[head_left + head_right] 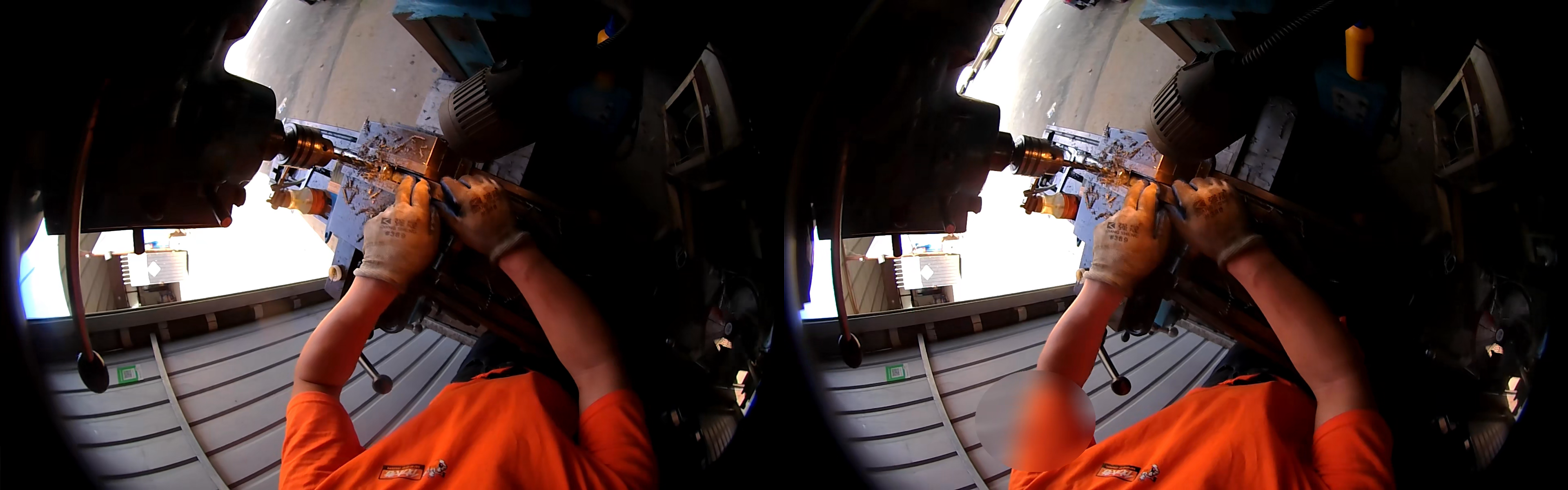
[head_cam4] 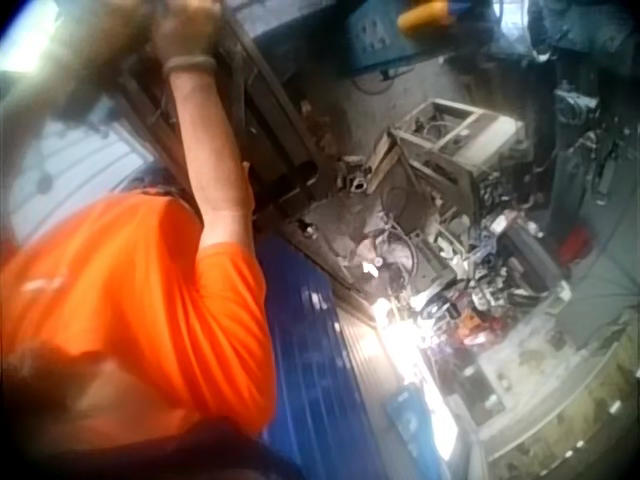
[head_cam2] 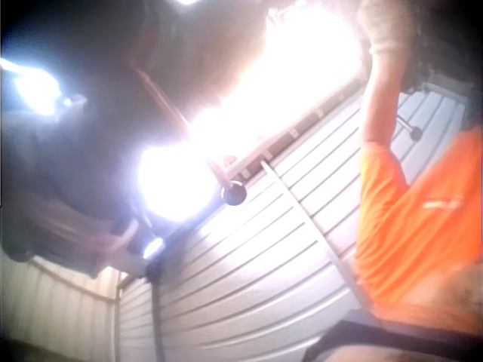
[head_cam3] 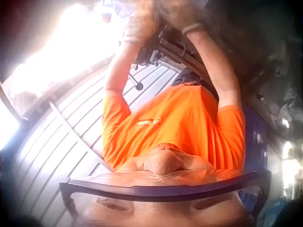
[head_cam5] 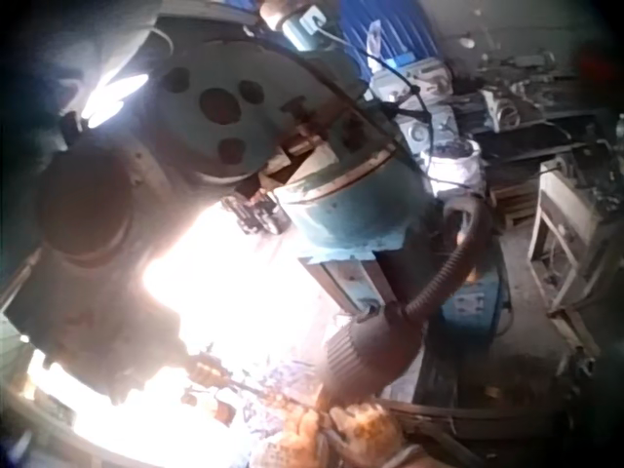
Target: The person operates a drill press to machine a metal workpiece. They repeatedly lower the drill to cut the metal, then raise it to clear chips and reposition the workpiece using a wrench and caliper. The person also briefly walks to a nearby table to retrieve a cylindrical metal part before returning to the drill press.
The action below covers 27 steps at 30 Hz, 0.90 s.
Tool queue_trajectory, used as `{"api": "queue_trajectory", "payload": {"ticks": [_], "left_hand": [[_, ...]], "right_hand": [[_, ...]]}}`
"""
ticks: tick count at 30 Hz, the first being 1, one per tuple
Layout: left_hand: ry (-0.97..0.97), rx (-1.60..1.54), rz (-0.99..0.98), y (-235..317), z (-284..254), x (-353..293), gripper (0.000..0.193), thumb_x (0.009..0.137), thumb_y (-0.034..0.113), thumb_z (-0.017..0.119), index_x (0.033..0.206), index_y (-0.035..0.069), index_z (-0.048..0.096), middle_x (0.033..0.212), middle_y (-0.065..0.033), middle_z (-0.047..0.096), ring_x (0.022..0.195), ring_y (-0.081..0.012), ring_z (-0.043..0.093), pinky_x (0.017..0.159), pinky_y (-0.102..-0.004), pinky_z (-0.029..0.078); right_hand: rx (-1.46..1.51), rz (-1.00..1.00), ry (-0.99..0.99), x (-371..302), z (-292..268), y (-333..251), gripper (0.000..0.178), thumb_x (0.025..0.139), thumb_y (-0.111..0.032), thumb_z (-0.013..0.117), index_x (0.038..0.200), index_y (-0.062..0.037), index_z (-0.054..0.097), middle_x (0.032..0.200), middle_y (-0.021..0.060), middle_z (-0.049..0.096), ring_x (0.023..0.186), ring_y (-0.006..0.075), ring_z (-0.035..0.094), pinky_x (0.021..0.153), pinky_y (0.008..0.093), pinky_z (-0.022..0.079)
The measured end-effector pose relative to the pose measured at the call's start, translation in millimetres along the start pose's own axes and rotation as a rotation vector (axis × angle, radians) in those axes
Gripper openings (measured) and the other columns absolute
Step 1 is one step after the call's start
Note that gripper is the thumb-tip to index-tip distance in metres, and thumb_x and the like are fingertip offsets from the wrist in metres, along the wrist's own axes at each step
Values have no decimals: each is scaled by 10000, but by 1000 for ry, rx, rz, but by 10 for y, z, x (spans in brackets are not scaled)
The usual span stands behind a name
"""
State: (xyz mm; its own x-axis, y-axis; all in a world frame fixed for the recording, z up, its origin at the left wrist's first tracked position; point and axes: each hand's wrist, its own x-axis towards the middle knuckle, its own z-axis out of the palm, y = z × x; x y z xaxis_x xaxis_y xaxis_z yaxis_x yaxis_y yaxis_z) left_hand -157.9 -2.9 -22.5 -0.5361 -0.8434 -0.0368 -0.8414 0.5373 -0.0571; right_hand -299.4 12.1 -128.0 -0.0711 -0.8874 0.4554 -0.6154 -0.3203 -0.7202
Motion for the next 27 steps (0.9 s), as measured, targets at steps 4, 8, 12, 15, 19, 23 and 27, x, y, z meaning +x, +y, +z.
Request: {"api": "queue_trajectory", "payload": {"ticks": [4,8,12,15,19,23,27], "left_hand": [[-4,-13,8,-12,18,-4,439,922,263,583,1286,30,509,1364,-245,550,866,-370,718,713,-446,591],[-36,27,11,15,-9,24,413,919,261,586,1260,34,533,1359,-242,553,840,-358,721,684,-447,592],[-88,32,-9,49,-38,60,412,916,262,589,1250,24,544,1370,-247,546,829,-349,723,674,-445,592],[-61,42,0,50,-25,40,430,914,272,595,1254,13,541,1367,-254,546,821,-348,723,675,-444,593],[5,17,34,90,-98,-42,483,916,298,617,1287,0,529,1349,-264,556,830,-352,725,683,-436,597],[-16,-70,116,200,-171,-297,592,939,364,627,1367,-17,478,1339,-315,544,868,-402,720,699,-446,595],[-88,-79,51,259,-75,-285,703,937,424,620,1424,-33,400,1401,-330,482,876,-410,722,691,-449,598]], "right_hand": [[51,18,-21,-18,11,24,380,882,-326,647,1140,-46,655,949,161,681,909,340,645,859,454,491],[47,14,12,-54,88,81,405,885,-330,642,1171,-44,651,982,171,678,944,341,634,871,457,485],[-40,11,19,-75,82,54,437,890,-356,635,1203,-51,637,1022,164,671,994,341,624,900,454,476],[-181,29,-76,-53,-8,5,479,886,-395,638,1231,-64,621,1046,149,664,1023,328,624,922,450,472],[-152,78,-165,-2,-228,-41,468,864,-436,664,1167,-81,623,1056,131,655,1043,310,626,925,447,472],[-202,131,-306,84,-413,-155,434,840,-447,694,1081,-92,625,1057,130,653,1043,304,634,927,439,473],[-370,30,-308,135,-419,-170,414,814,-440,727,1052,-115,629,1068,122,655,1046,287,641,927,427,478]]}}
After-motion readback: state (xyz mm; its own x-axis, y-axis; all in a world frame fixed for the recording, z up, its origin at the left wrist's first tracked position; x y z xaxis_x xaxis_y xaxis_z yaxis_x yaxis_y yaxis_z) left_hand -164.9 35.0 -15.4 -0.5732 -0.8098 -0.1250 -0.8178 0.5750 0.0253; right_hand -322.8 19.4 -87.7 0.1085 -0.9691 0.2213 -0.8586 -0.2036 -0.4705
